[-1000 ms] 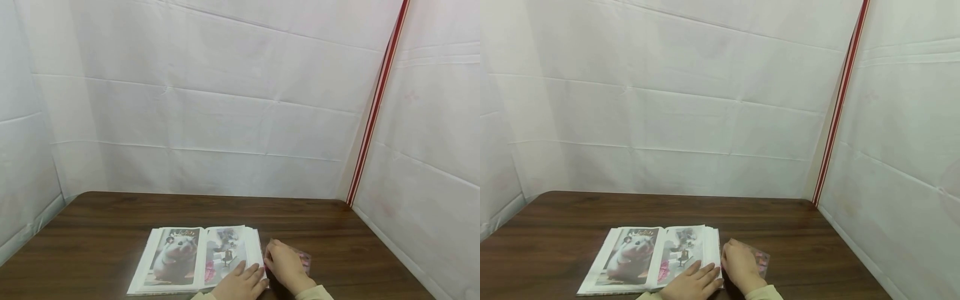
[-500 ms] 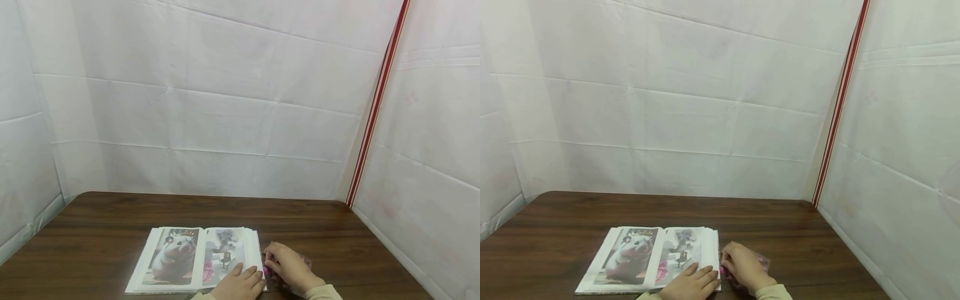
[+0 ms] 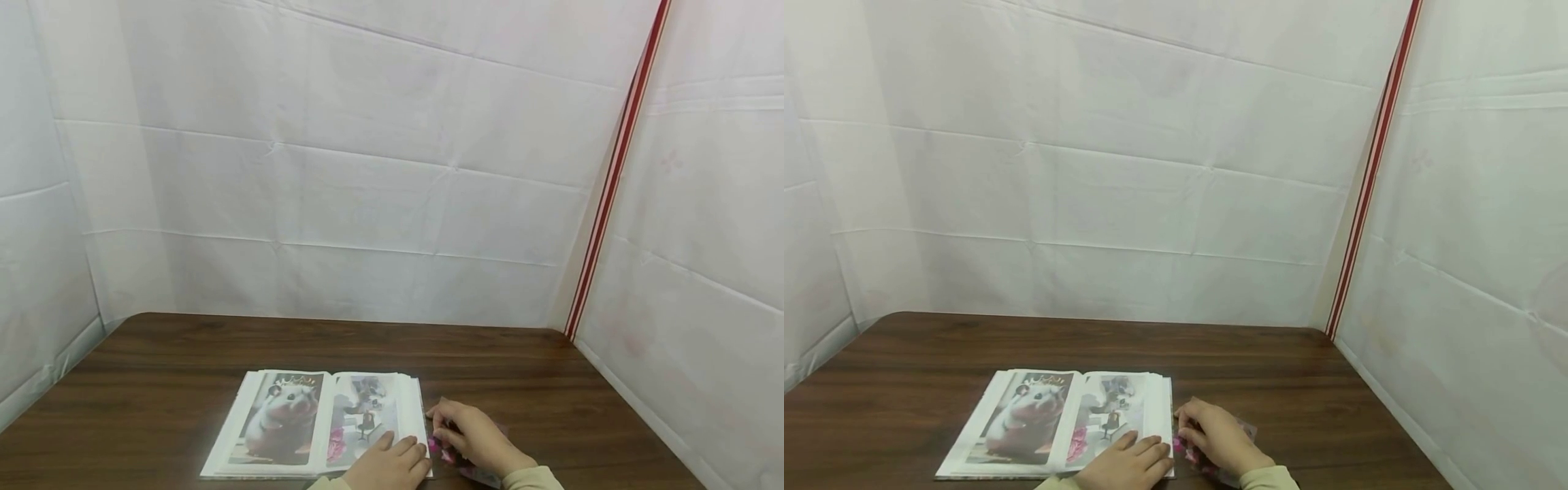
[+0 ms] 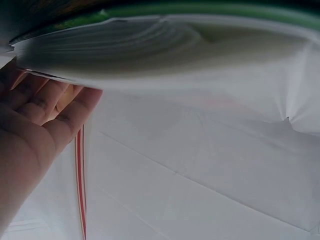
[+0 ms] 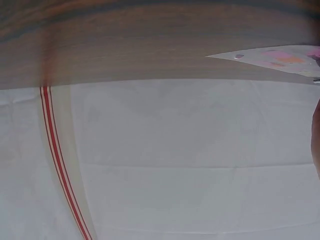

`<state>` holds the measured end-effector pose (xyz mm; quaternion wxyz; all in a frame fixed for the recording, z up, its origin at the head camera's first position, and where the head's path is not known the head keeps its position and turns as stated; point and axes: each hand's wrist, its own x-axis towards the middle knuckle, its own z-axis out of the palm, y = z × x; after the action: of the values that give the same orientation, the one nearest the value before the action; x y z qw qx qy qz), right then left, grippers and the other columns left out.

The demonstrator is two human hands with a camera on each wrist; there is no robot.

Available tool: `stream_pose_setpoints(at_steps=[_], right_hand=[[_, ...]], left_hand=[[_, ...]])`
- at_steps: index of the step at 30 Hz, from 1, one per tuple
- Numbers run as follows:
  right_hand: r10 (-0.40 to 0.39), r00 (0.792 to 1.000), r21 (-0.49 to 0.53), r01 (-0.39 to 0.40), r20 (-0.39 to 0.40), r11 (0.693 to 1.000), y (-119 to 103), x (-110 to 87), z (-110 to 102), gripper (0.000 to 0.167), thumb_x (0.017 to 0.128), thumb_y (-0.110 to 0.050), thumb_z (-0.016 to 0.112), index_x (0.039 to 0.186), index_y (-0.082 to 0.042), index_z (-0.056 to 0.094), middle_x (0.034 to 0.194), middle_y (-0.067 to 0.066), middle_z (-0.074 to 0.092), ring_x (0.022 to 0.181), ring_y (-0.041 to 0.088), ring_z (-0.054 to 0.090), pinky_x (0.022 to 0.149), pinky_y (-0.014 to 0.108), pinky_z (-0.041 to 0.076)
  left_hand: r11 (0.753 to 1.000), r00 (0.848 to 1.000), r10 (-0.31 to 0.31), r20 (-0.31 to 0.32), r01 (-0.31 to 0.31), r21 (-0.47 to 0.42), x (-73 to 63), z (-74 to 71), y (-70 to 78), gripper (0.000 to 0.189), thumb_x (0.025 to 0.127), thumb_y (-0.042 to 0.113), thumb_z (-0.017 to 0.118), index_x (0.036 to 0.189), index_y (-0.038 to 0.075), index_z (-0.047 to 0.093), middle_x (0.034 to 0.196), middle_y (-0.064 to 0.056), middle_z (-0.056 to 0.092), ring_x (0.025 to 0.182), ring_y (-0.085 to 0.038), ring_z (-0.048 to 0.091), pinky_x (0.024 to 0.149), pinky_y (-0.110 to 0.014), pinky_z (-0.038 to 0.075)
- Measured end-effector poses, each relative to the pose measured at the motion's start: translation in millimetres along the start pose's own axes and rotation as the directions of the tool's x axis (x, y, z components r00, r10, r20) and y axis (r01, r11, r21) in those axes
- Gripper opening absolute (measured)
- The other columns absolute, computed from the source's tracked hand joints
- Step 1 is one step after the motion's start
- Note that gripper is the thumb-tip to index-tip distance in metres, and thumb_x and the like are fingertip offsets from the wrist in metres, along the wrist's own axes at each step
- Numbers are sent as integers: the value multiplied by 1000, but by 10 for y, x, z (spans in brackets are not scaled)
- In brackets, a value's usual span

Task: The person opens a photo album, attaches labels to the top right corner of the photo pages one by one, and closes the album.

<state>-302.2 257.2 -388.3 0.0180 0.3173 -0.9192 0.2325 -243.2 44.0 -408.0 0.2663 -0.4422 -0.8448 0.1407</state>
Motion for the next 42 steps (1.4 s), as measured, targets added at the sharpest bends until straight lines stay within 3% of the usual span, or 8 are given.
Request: stream_pose_setpoints(at_steps=[6,13,24,27,31,35,42], right_hand=[[-37,999,40,37,0,999,69,1,-10,14,93,-21,60,80,-22,53,118,5,69,101,18,67,75,21,52],[-19,1000,126,17,17,992,146,2,-28,13,95,-21,57,82,-19,53,118,6,69,108,25,66,88,32,55],[-8,1000,139,8,3,990,146,2,-24,13,94,-21,59,81,-18,58,117,6,68,107,25,65,89,30,53],[-2,1000,151,1,8,989,141,1,-9,13,94,-19,58,82,-16,58,118,7,66,108,27,63,90,32,53],[5,1000,151,-7,12,988,151,-2,4,13,95,-19,57,83,-16,59,119,6,65,111,29,62,94,38,51],[8,1000,145,-9,9,989,152,2,12,14,95,-21,57,82,-17,60,120,5,64,112,30,61,96,41,50],[25,1000,121,-25,4,992,135,-3,-7,14,94,-21,59,80,-18,60,119,2,65,115,29,60,99,46,47]], left_hand=[[1000,1000,-9,20,10,-13,33,11,8,45,89,62,45,113,28,62,119,13,62,112,-6,57,84,-28,52],[1000,1000,-13,-23,14,11,40,1,23,42,89,61,46,107,28,64,113,14,64,107,-5,58,80,-26,51],[1000,1000,-1,17,1,-31,32,-39,-15,42,90,60,47,113,28,62,120,13,63,112,-7,58,84,-26,51],[996,999,-6,51,10,-85,30,-46,-31,43,90,60,47,114,28,61,122,12,62,114,-8,57,84,-27,51],[981,991,-35,132,59,-183,44,-100,-80,51,90,63,44,122,26,59,130,10,60,120,-10,56,89,-29,52],[970,983,-84,164,119,-211,34,-224,-174,55,91,63,44,128,24,57,135,6,58,123,-13,55,93,-32,52],[935,975,-207,76,220,-276,-155,-405,-455,55,91,55,53,130,15,56,134,-6,59,122,-24,57,95,-43,51]])
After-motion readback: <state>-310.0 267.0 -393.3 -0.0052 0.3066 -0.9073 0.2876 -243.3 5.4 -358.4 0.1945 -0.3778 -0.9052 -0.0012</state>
